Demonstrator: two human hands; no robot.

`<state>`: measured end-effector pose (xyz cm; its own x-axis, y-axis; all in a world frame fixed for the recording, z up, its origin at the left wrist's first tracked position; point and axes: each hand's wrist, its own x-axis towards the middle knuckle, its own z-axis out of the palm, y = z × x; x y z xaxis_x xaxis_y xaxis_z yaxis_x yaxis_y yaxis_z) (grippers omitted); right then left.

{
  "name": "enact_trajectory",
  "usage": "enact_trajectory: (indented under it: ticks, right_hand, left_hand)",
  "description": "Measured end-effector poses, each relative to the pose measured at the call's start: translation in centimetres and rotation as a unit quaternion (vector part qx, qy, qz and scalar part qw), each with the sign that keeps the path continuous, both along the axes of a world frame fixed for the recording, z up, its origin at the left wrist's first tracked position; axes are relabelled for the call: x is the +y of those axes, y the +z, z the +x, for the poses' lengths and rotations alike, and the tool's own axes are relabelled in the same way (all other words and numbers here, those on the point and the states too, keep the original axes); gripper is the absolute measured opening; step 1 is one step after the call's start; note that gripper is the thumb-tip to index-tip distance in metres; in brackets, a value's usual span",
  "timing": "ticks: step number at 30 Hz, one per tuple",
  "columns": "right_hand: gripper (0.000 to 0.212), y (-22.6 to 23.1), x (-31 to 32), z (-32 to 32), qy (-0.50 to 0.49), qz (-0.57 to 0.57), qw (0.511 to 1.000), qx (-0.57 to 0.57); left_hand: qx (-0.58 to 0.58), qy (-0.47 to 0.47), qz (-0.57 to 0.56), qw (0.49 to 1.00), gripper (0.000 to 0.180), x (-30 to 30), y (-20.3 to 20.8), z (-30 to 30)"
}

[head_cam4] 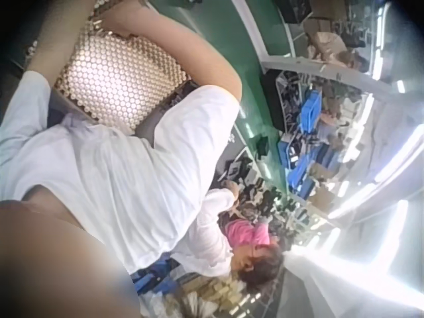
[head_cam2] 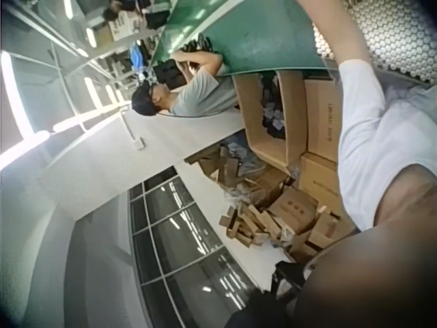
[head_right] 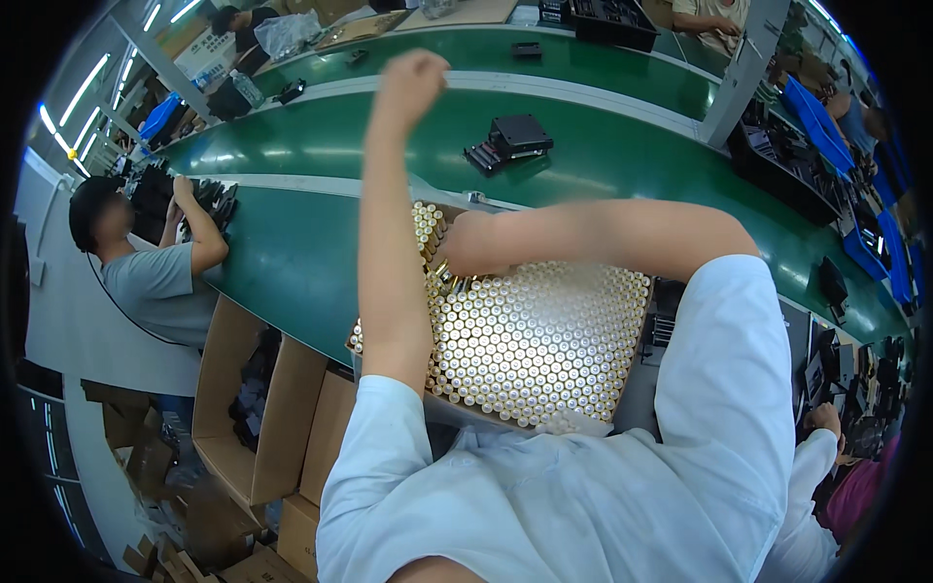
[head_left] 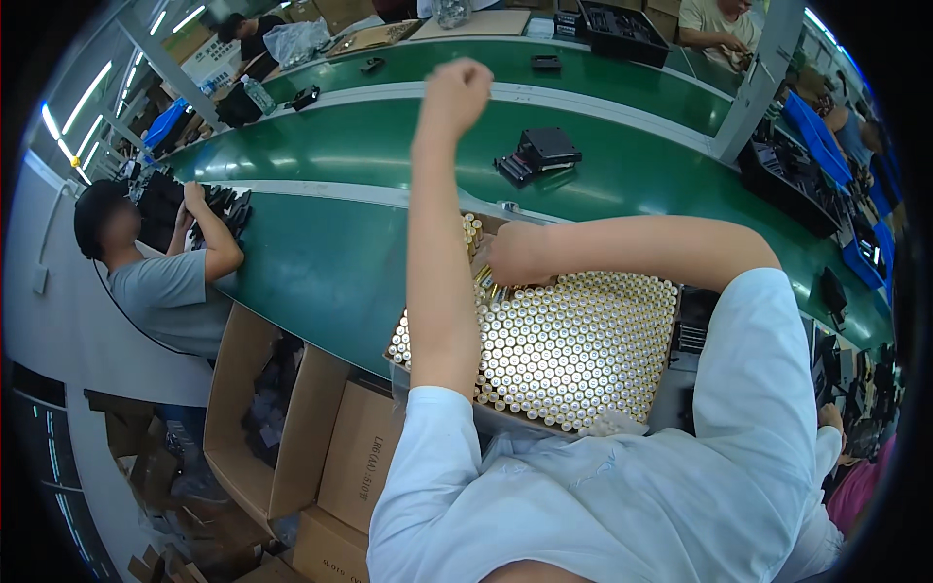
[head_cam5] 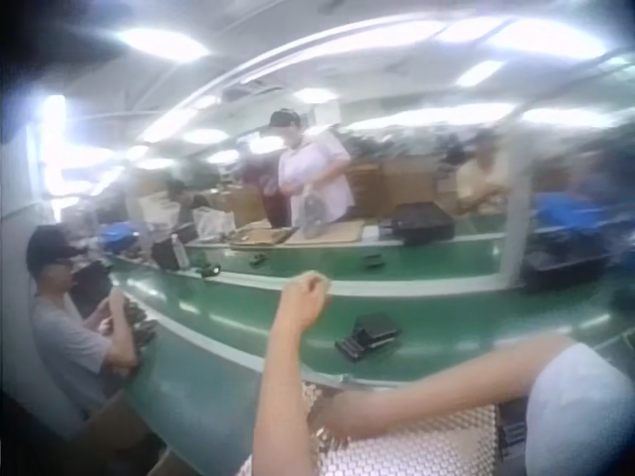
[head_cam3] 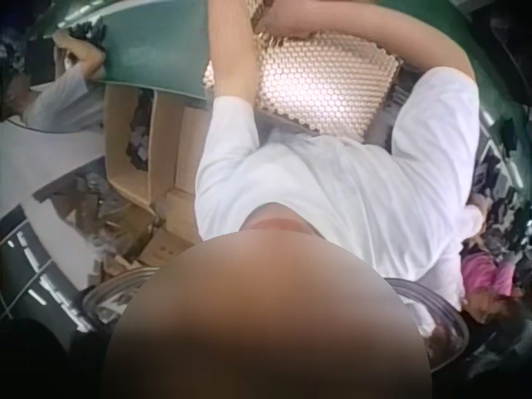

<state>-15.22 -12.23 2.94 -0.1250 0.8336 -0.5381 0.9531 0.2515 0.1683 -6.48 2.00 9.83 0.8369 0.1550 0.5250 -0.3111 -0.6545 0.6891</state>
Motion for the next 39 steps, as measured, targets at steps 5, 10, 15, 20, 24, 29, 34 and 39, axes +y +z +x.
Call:
enact_trajectory:
  ticks: [5, 10, 15, 20, 24, 29, 34, 39]
  right_hand:
    - [0.017, -0.3, -2.7, 1.0, -0.084, 0.096, 0.992, 0.012]
    - [0.021, -0.7, -2.6, 1.2, -0.108, 0.154, 0.98, 0.071]
    - [0.022, -0.7, -2.9, 2.1, -0.148, 0.112, 0.977, 0.109]
    - [0.02, 3.4, -1.2, 4.2, -0.28, 0.105, 0.886, 0.356]
    - [0.019, 1.9, -2.5, 11.0, -0.36, 0.354, 0.679, 0.532]
    - [0.018, 1.7, -0.7, 14.0, -0.359, 0.623, 0.549, 0.426]
    - [0.019, -0.3, -1.7, 15.1, -0.43, 0.616, 0.47, 0.463]
    - [0.02, 0.8, -1.2, 14.4, -0.445, 0.603, 0.406, 0.523]
  left_hand:
    - [0.189, 0.018, 0.236, 0.953, 0.044, -1.8, -13.1, 5.7]
    - [0.211, 0.052, 0.28, 0.935, 0.034, 1.9, -14.6, 5.0]
    - [0.241, 0.103, 0.289, 0.921, 0.027, 0.2, -13.7, 3.9]
    - [0.203, 0.054, 0.206, 0.956, 0.012, 3.1, -12.8, 2.8]
    - [0.186, -0.023, 0.017, 0.982, 0.014, 1.7, -9.8, 3.0]
    - [0.165, -0.086, -0.155, 0.97, 0.018, 3.9, -11.5, 5.2]
    - [0.157, -0.197, -0.441, 0.862, 0.015, 1.1, -10.8, 6.1]
    - [0.127, -0.173, -0.531, 0.82, 0.022, 0.8, -10.6, 5.3]
